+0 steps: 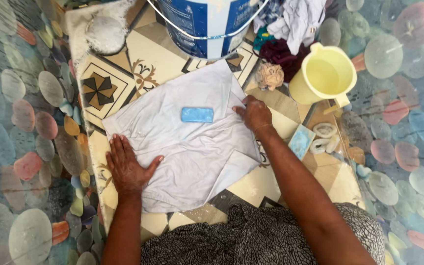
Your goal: The person washes clothing by hand in a bucket and scrubs a garment with a bar of soap on the floor.
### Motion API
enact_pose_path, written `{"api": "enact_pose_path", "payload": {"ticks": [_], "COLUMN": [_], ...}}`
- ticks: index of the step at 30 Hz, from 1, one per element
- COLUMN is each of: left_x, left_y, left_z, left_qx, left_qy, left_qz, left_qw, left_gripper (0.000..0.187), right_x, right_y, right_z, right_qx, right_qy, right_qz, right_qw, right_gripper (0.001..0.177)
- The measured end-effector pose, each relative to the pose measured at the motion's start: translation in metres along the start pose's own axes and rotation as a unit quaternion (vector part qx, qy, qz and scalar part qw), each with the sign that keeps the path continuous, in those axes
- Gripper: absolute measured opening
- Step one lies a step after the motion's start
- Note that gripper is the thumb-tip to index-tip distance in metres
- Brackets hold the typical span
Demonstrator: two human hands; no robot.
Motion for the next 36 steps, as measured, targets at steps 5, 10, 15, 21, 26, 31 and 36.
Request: {"api": "enact_pose_path", "payload": {"ticks": [5, 10, 15, 21, 26, 31, 36], "left_x": [0.000, -0.001, 0.000, -0.004, -0.002, -0.001, -0.002], "left_y": [0.002, 0.005, 0.006, 0.010, 0.009, 0.008, 0.008], "left_z": [-0.002, 0.000, -0.001, 0.002, 0.000, 0.001, 0.001], "left_qx": [0.006, 0.007, -0.010, -0.020, -0.023, -0.014, -0.008], "left_qy": [0.003, 0.007, -0.007, -0.006, -0.013, -0.006, -0.003], "left_qz": [-0.011, -0.018, -0.024, -0.025, -0.034, -0.021, -0.018], "left_qw": [1.000, 1.000, 1.000, 0.999, 0.999, 1.000, 1.000], "left_gripper": [0.135, 0.135, 0.135, 0.133, 0.134, 0.134, 0.133], "right_x": [-0.062, -0.041, 0.085, 0.146, 0.081, 0.065, 0.116], "right_y": [0.006, 0.035, -0.013, -0.118, -0.067, -0.088, -0.107], "right_z": [-0.012, -0.027, 0.001, -0.022, 0.042, 0.057, 0.006], "right_qx": [-0.136, -0.190, -0.103, 0.179, -0.091, -0.008, 0.166], "right_qy": [0.002, -0.062, 0.249, 0.338, 0.232, 0.213, 0.386], "right_qz": [0.188, 0.075, 0.144, -0.147, -0.224, -0.121, -0.023], "right_qw": [0.973, 0.977, 0.952, 0.912, 0.942, 0.970, 0.907], "right_gripper": [0.010, 0.017, 0.042, 0.058, 0.061, 0.052, 0.048]}}
Point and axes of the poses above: each hand's wrist, its own z-axis towards the middle knuckle, its own y-axis out of the back of the hand, x = y × z, the point moved 6 cm from there along z, towards the middle knuckle, and after that the axes turned 10 degrees about y, right-handed, at the moved point
